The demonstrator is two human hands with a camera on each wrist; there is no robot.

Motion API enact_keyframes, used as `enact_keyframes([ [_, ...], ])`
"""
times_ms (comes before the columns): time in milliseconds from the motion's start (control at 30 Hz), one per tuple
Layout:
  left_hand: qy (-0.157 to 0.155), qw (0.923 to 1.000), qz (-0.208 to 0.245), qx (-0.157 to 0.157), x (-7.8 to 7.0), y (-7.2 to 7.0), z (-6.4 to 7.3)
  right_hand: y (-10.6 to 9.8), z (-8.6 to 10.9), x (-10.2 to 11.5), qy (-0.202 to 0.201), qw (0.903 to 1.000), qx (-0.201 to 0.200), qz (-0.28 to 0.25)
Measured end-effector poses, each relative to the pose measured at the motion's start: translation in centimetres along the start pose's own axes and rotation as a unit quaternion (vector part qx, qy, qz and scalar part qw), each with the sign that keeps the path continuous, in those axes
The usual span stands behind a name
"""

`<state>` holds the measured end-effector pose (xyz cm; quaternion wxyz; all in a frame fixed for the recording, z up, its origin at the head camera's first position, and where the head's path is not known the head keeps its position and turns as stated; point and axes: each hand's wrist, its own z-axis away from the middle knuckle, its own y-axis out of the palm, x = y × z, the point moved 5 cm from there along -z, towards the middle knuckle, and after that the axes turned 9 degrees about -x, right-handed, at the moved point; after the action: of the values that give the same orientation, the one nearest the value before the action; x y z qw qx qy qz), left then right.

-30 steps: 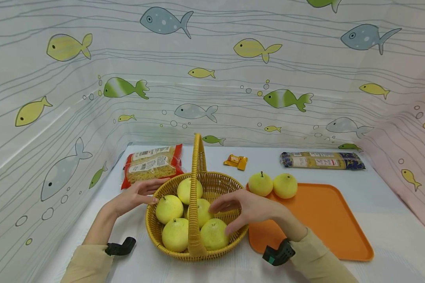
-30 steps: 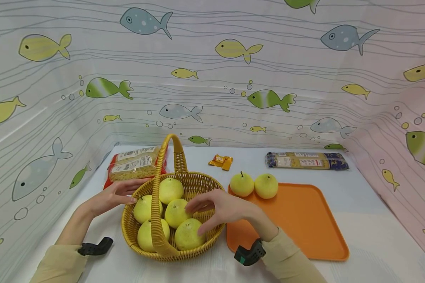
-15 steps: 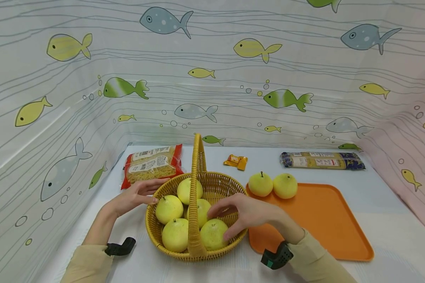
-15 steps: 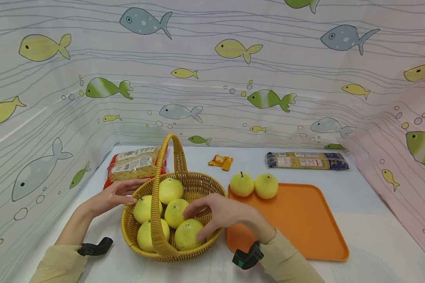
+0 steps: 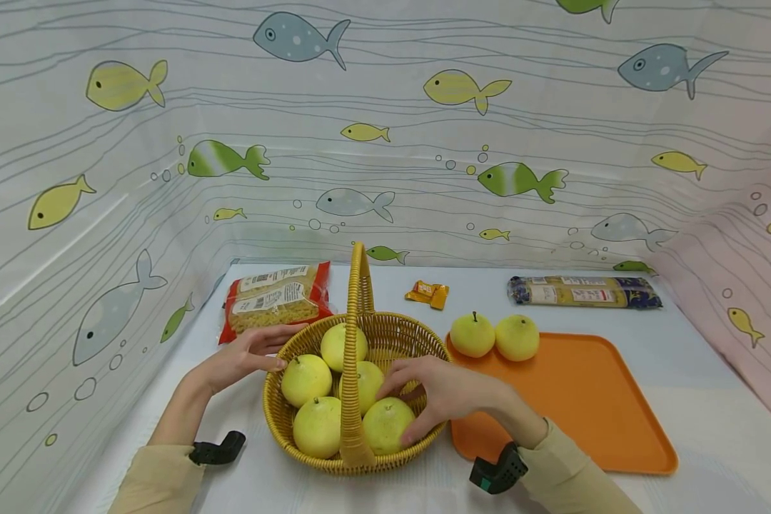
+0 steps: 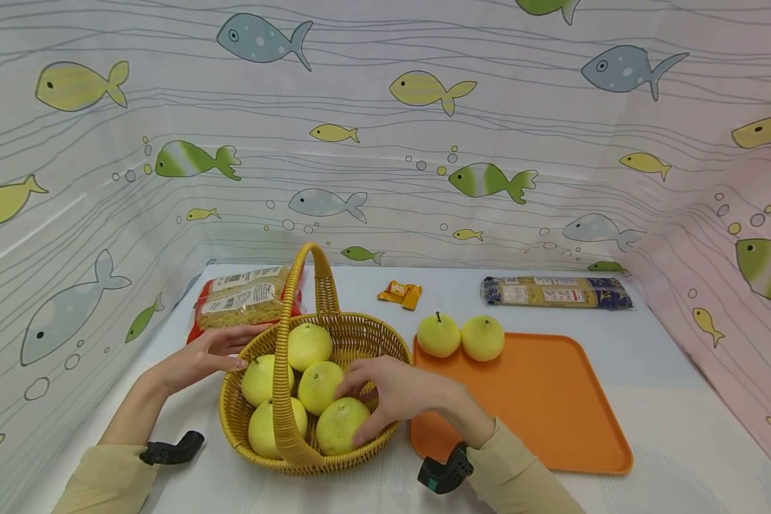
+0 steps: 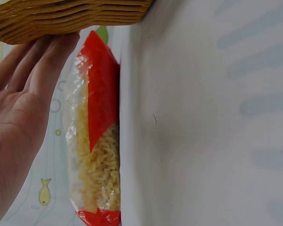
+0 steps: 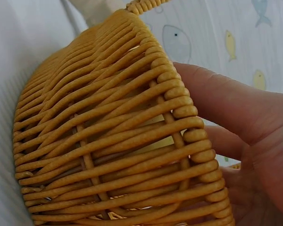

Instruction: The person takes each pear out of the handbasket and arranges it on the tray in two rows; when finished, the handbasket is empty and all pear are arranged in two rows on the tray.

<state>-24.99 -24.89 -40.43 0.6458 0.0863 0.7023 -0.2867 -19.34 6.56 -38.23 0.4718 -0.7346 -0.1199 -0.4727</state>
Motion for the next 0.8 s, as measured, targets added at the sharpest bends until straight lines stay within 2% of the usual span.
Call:
enact_keyframes([
  [300,-0.007,1.0,-0.004,-0.003,0.07,-0.01,-0.02,0.11,0.02,0.03,0.02,0.9998,0.006,0.008],
  [667,0.001,1.0,-0.001,-0.002,0.05,0.01,-0.01,0.29,-0.07,-0.23,0.023,0.9997,0.01,0.007],
  [800,-0.006,1.0,0.001,-0.001,0.04,0.03,-0.03,0.27,-0.04,-0.18,0.024,0.9997,0.006,0.003],
])
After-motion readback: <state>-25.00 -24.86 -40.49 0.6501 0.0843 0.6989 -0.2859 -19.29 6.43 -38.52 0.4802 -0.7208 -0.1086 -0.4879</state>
